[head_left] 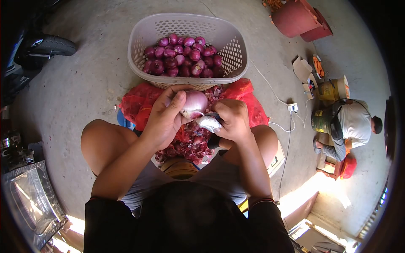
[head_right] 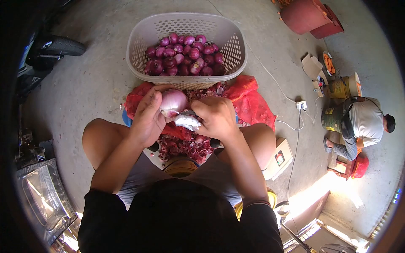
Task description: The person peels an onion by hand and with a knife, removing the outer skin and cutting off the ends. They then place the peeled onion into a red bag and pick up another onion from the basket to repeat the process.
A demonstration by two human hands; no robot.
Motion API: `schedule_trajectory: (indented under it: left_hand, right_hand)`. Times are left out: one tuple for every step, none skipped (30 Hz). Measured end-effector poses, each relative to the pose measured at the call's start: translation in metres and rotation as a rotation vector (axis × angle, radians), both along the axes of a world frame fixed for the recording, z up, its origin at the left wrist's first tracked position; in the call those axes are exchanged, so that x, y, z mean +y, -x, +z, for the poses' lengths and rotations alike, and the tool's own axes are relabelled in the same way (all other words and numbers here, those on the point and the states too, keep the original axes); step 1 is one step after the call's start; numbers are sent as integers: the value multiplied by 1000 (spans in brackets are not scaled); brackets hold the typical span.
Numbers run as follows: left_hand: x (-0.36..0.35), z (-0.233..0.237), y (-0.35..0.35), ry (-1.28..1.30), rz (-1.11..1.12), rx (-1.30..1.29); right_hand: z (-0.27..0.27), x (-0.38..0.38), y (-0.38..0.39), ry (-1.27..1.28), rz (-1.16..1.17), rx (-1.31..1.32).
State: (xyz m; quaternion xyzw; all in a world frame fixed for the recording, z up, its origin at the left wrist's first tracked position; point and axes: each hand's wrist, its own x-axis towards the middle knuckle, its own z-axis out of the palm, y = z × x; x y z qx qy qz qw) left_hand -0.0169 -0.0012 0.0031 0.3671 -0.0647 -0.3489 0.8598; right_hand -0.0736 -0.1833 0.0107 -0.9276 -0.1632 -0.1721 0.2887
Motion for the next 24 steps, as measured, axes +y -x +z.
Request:
schedule_trajectory:
  left_hand:
    - [0,-1,0,-2,6,-2]
    - [0,-1,0,-1,7,-8]
    - [1,-2,-1,0,8,-14]
    - [2,-2,-2,1,10,-20]
    - [2,-2,-2,10,12,-23]
    - [2,-2,-3,18,15,-26]
    - [2,-1,-3,26,18,-30]
    - [1,0,-3,13,44,-28]
    - [0,0,-2,-1,70,-26]
    - [-1,0,-2,-14,97,-24]
    - [-1,-2,-2,-13,104,-19]
    - [0,-6,-3,-12,112,-13]
    - [1,-8,-4,-11,119,-7]
    - [2,-8,-4,0,117,-6]
    - [3,-7,-5,12,116,-5]
    - [3,-6,-5,24,114,-3]
    - [3,-6,-6,30,102,1]
    - [4,-5,-6,35,90,4]
    - [4,-4,-6,40,78,8]
    - [3,-4,-5,51,91,32]
    - [2,-4,-4,61,104,56]
    - [1,-4,-3,72,116,80]
    - [0,-3,-2,70,119,68]
    - [-1,-2,-1,69,123,55]
  right_hand:
    - [0,0,0,-9,6,-11]
    - [0,0,0,-17,11,-23]
    - [0,1,-1,-26,17,-34]
    - [0,1,-1,-21,20,-34]
    - [-1,1,-1,-16,23,-35]
    - [-1,0,-1,-11,26,-36]
    - [1,1,-1,-8,39,-29]
    - [3,1,-1,-5,50,-21]
    - [4,1,-1,-2,62,-13]
    - [3,2,-1,-12,84,-12]
    - [2,3,-1,-22,105,-11]
    - [1,3,-1,-33,126,-10]
    - [0,3,0,-30,108,9]
    - [0,2,1,-28,90,28]
    - [0,1,2,-26,71,47]
    - [1,0,2,-37,56,42]
    - [2,-2,2,-47,41,38]
    - [3,-2,2,-58,26,34]
    - [4,-2,2,-86,-8,63]
    - [5,0,3,-114,-42,91]
    - [6,1,4,-143,-76,120]
    - [6,2,3,-160,-74,140]
    - [7,2,3,-178,-71,159]
    - [7,3,3,-195,-69,179]
